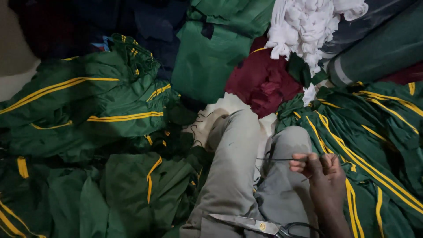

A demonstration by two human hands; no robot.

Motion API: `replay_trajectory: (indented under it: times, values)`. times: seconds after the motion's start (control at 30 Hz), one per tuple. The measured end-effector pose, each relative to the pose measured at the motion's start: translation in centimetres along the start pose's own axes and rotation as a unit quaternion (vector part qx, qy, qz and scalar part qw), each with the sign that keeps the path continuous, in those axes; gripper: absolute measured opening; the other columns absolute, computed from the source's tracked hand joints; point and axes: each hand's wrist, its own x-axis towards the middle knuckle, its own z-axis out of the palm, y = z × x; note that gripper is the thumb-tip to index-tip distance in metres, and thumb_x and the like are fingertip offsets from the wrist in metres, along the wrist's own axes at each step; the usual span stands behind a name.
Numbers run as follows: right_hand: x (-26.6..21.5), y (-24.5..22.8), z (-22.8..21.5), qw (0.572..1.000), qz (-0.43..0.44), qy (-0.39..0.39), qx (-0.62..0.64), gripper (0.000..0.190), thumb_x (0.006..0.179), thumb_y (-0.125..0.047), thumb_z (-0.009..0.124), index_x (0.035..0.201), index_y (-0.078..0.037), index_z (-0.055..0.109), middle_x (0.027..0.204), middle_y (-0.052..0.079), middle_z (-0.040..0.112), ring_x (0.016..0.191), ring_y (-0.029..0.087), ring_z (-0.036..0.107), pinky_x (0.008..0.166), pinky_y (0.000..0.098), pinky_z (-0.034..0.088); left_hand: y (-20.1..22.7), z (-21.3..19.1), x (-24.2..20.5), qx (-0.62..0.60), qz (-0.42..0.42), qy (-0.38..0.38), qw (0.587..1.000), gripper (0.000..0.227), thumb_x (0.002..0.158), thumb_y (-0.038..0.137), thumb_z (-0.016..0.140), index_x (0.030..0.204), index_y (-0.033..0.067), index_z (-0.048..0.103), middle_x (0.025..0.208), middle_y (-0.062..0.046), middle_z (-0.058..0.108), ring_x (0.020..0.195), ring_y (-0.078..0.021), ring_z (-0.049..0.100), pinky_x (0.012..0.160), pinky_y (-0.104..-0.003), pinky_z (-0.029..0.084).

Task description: Trimming loose threads from green and yellow garments using scissors

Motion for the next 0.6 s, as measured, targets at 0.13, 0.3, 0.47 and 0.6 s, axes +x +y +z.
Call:
replay_trajectory:
  times: [0.13,0.3,0.47,0.6]
  values:
    - [0.9,-1.6,1.0,0.990,-0.036,0.010,-0.133,0.031,0.110,-0.019,0.049,0.084,-0.009,0.033,0.102,0.022,0.075,0.084,0.029,0.072,0.078,0.0367,0.061,-8.0,8.9,-1.2,-0.237,0.046,0.011,0.970,0.023,0.101,0.016,0.052,0.079,0.0197,0.057,0.069,0.008,0.045,0.062,-0.0074,0.048,0.060,-0.024,0.038]
    - [5.5,-0.1,3.1,0.991,-0.124,0.008,-0.040,0.038,0.114,-0.021,0.055,0.086,-0.014,0.030,0.108,0.016,0.071,0.099,0.018,0.064,0.095,0.0280,0.048,14.5,43.7,-13.8,-0.425,-0.124,-0.164,0.882,0.041,0.093,0.041,0.071,0.117,0.0073,0.070,0.104,-0.005,0.073,0.098,-0.0155,0.072,0.076,-0.029,0.064]
    - [12.6,7.6,2.4,0.991,-0.038,-0.001,0.126,0.023,0.110,-0.024,0.053,0.097,-0.016,0.035,0.113,0.015,0.075,0.050,0.021,0.065,0.027,0.0282,0.040,20.1,54.1,-16.8,-0.450,-0.166,-0.159,0.863,0.011,0.094,0.009,0.073,0.101,0.0018,0.071,0.086,-0.014,0.073,0.063,-0.0215,0.069,0.049,-0.034,0.064]
    - [13.9,11.0,2.5,0.976,-0.019,-0.012,0.215,0.021,0.109,-0.019,0.052,0.096,-0.016,0.037,0.113,0.021,0.075,0.068,0.028,0.076,0.039,0.0284,0.053,16.0,55.7,-18.5,-0.415,-0.181,-0.095,0.887,0.009,0.085,0.012,0.084,0.092,0.0097,0.079,0.067,-0.008,0.073,0.045,-0.0125,0.065,0.042,-0.027,0.057]
